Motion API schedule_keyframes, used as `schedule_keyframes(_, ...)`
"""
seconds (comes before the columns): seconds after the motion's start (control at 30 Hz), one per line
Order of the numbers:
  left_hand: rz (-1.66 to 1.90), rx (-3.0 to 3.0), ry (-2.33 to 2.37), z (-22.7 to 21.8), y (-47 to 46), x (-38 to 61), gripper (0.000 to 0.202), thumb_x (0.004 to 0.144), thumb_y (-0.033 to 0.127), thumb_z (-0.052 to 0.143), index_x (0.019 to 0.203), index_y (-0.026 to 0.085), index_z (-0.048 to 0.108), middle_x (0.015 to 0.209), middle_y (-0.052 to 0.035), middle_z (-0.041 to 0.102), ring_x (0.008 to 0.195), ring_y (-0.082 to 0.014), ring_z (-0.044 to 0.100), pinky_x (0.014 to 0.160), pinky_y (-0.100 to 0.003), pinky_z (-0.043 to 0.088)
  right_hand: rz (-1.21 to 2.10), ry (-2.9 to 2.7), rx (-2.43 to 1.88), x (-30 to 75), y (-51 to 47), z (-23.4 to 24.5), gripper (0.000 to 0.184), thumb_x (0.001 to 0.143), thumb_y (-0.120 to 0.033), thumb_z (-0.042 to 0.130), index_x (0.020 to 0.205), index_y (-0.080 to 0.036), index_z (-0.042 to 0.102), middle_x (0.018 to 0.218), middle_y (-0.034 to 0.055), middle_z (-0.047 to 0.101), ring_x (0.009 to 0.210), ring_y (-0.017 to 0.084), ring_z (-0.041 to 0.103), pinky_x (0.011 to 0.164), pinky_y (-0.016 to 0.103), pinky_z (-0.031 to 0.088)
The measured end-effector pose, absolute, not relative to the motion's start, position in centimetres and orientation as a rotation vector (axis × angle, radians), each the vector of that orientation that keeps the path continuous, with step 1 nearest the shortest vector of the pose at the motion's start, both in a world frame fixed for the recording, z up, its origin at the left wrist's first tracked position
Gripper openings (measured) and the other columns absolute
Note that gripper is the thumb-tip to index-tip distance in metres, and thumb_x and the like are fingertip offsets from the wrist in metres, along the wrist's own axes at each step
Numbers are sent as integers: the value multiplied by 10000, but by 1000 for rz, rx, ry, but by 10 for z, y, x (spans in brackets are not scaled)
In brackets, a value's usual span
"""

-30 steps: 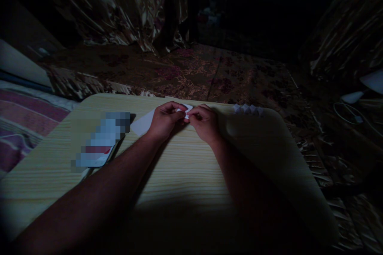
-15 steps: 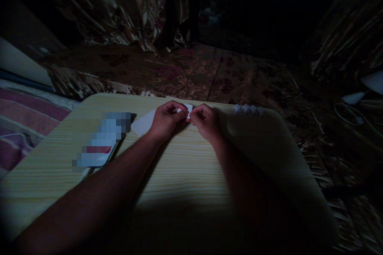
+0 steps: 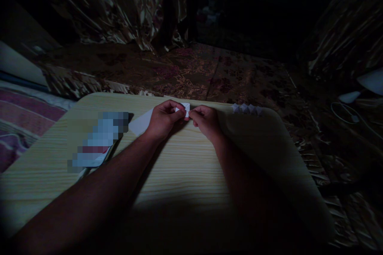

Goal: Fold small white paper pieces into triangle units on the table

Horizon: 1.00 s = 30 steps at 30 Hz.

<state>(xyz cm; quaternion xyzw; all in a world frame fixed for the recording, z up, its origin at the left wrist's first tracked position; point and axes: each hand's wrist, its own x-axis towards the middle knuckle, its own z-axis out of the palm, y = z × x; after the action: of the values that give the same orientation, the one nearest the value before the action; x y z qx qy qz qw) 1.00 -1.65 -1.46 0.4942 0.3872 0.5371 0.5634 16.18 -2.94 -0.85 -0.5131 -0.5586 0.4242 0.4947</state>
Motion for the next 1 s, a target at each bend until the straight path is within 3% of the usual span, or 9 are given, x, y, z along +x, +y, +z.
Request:
schedule_keyframes(0.5,1228,1220,883,-17,-15,8,273,659,273,760,867,184,607,641,-15,685,485,-116,570,475,-224,425,970,-1388,-1302,158,-28,-13,185,751,-351,618,689,-178,597,464,-50,522,420,79,434,423,202,297)
schedule_keyframes(1.0,1250,1232,881,-18,-14,8,275,653,243,753,877,172,609,654,-17,685,536,-127,606,514,-230,459,918,-1432,-1290,156,-29,-11,200,761,-363,609,699,-173,600,504,-41,542,455,88,456,444,214,321)
